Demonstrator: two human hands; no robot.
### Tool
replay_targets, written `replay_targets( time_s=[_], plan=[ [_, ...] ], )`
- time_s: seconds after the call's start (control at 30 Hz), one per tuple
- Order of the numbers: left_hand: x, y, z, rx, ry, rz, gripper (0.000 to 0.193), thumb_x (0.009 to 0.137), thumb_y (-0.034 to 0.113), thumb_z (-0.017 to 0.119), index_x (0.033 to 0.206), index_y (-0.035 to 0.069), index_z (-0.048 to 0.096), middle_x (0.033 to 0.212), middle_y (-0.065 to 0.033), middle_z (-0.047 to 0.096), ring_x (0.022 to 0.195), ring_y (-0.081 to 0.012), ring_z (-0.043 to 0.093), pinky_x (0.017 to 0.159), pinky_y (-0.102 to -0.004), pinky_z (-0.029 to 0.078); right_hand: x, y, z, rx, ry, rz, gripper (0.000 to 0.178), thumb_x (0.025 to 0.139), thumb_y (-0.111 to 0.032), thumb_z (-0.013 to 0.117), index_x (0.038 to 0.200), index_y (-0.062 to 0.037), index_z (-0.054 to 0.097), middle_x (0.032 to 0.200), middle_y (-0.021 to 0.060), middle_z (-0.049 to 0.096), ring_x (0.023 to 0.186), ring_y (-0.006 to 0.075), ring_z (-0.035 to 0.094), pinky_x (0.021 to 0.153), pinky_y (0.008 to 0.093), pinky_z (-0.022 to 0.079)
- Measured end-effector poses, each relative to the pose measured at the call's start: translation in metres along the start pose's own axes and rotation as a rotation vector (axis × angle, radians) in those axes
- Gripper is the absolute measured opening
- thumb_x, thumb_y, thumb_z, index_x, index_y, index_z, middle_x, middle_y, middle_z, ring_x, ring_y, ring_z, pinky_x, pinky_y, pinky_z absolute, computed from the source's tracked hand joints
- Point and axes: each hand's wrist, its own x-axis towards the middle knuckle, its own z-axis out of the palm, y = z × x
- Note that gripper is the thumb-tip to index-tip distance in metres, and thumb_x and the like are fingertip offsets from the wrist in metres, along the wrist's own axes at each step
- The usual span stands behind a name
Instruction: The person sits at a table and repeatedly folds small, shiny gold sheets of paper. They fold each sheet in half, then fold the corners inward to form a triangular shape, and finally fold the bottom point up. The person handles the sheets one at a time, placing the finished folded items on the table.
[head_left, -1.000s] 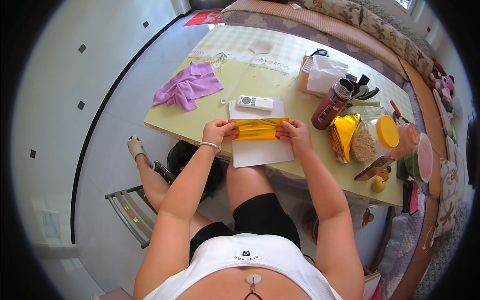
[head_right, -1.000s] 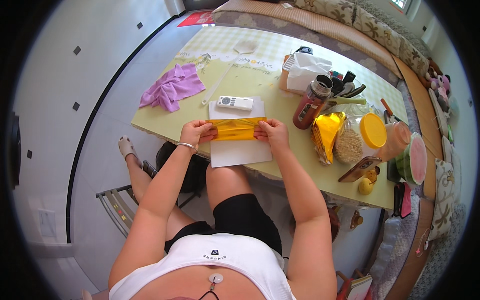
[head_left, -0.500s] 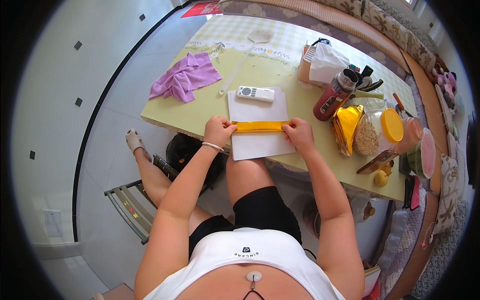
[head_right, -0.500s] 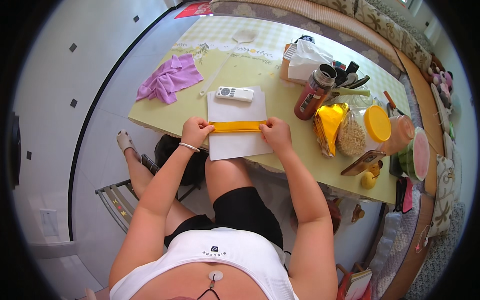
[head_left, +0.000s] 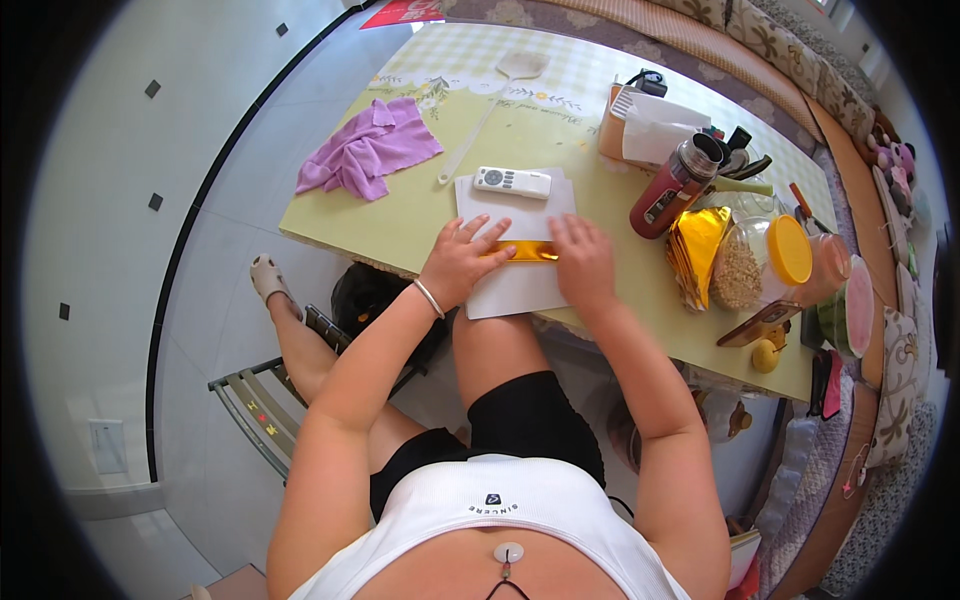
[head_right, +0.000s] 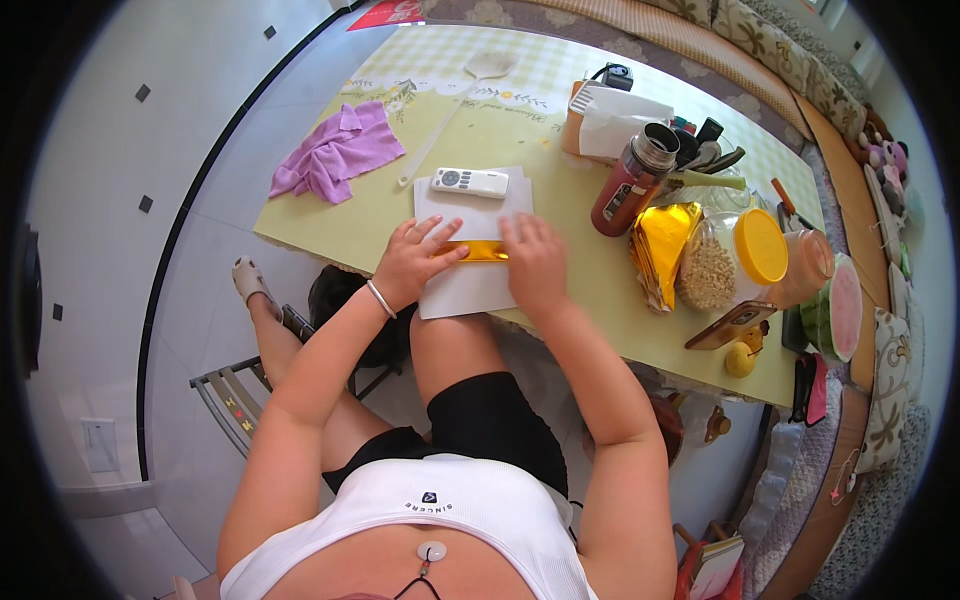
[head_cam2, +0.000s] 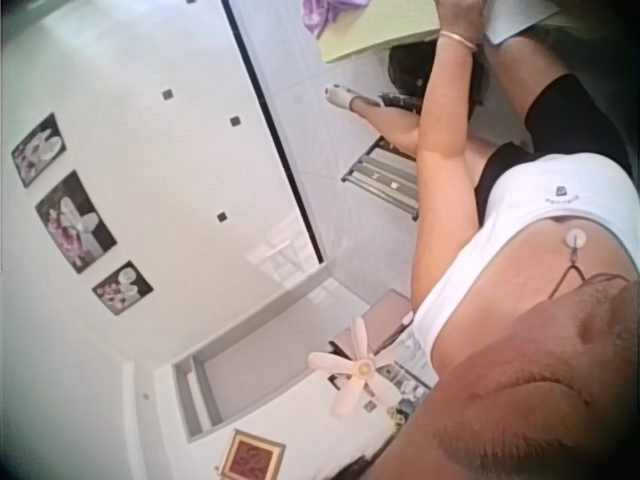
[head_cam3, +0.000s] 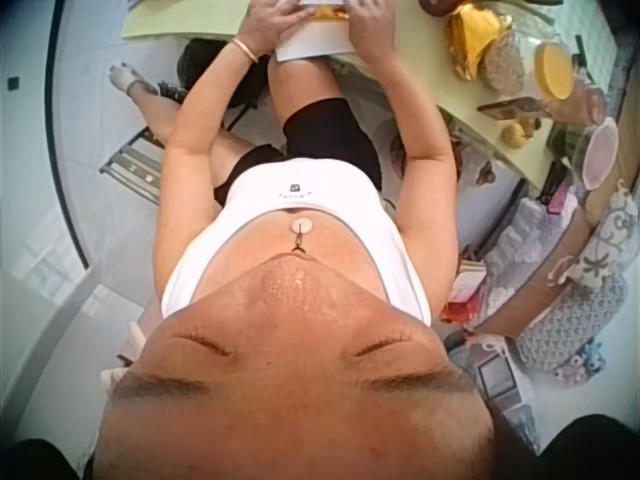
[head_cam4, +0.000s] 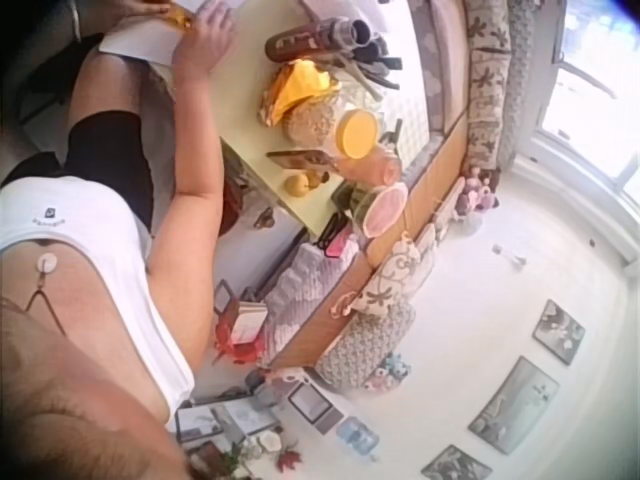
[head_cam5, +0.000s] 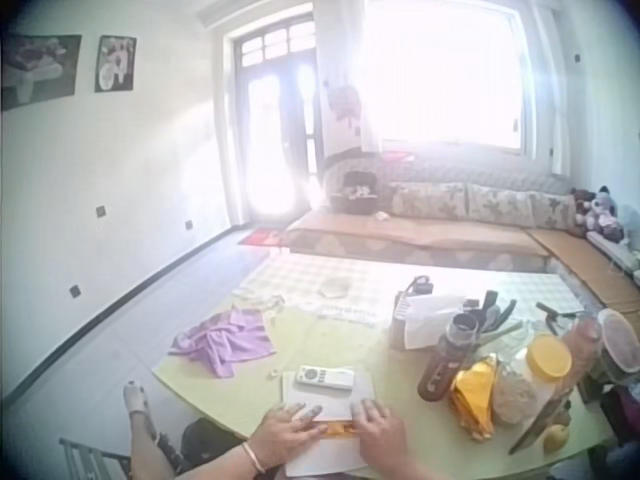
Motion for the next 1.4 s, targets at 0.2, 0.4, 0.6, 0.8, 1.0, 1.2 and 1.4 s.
replay_targets(
  time_s=[0.2, 0.4, 0.6, 0.8, 1.0, 1.2, 1.4],
  plan=[
    [-0.015, -0.003, -0.003, 0.033, -0.238, -0.001, 0.047, 0.092, 0.012, 0.054, 0.138, 0.022, 0.062, 0.152, 0.0001, 0.054, 0.144, -0.0277, 0.045, 0.118, -0.0572, 0.028, -0.035, -0.010, 0.015, 0.239, -0.202, -0.179, 0.066, 0.100, -0.039, 0.057, 0.152, -0.0015, 0.042, 0.161, 0.0140, 0.038, 0.151, 0.0282, 0.033, 0.124, 0.0429, 0.023],
    [-0.049, -0.009, -0.014, -0.031, -0.342, -0.187, 0.060, 0.089, 0.002, 0.052, 0.147, 0.014, 0.052, 0.159, -0.0006, 0.044, 0.148, -0.0293, 0.038, 0.117, -0.0630, 0.026, -0.040, 0.031, 0.014, 0.214, -0.155, -0.139, 0.052, 0.097, -0.028, 0.058, 0.138, 0.0029, 0.056, 0.148, 0.0175, 0.054, 0.139, 0.0301, 0.049, 0.112, 0.0424, 0.043],
    [0.006, 0.008, -0.040, -0.038, -0.273, -0.246, 0.024, 0.082, 0.016, 0.064, 0.101, 0.005, 0.074, 0.123, -0.0203, 0.062, 0.135, -0.0387, 0.047, 0.112, -0.0590, 0.034, 0.008, 0.000, -0.017, -0.191, -0.377, -0.343, 0.023, 0.083, -0.013, 0.061, 0.099, 0.0020, 0.069, 0.100, 0.0176, 0.069, 0.096, 0.0289, 0.069, 0.087, 0.0417, 0.056],
    [0.057, 0.040, 0.004, -0.058, -0.156, -0.134, 0.013, 0.080, 0.012, 0.063, 0.069, 0.007, 0.065, 0.083, -0.0098, 0.060, 0.103, -0.0307, 0.063, 0.087, -0.0485, 0.050, 0.019, 0.017, 0.015, -0.083, -0.258, -0.329, 0.015, 0.081, -0.014, 0.062, 0.090, -0.0058, 0.071, 0.088, 0.0110, 0.067, 0.078, 0.0250, 0.068, 0.077, 0.0402, 0.055],
    [0.066, 0.034, -0.025, -0.096, -0.001, -0.214, 0.013, 0.082, 0.012, 0.063, 0.071, 0.007, 0.065, 0.079, -0.0111, 0.063, 0.063, -0.0307, 0.066, 0.057, -0.0411, 0.054, 0.014, 0.038, -0.033, 0.565, 0.035, -0.003, 0.058, 0.077, -0.009, 0.076, 0.133, -0.0080, 0.062, 0.128, 0.0125, 0.066, 0.121, 0.0325, 0.062, 0.103, 0.0406, 0.049],
    [0.045, 0.004, -0.089, -0.724, 0.090, -0.178, 0.013, 0.080, -0.001, 0.073, 0.092, 0.003, 0.076, 0.097, -0.0099, 0.072, 0.083, -0.0263, 0.070, 0.077, -0.0324, 0.058, -0.006, 0.065, -0.010, 0.836, -0.027, -0.005, 0.096, 0.072, -0.012, 0.086, 0.156, -0.0097, 0.038, 0.161, 0.0124, 0.039, 0.150, 0.0354, 0.032, 0.122, 0.0419, 0.029],
    [0.021, -0.032, -0.062, -1.313, -0.115, -0.354, 0.014, 0.079, -0.015, 0.070, 0.081, -0.002, 0.075, 0.107, -0.0115, 0.072, 0.101, -0.0204, 0.069, 0.093, -0.0306, 0.054, -0.025, 0.042, -0.011, 0.805, 0.030, -0.179, 0.027, 0.077, -0.009, 0.081, 0.104, -0.0156, 0.078, 0.142, 0.0070, 0.062, 0.148, 0.0327, 0.037, 0.120, 0.0500, 0.031]
  ],
)
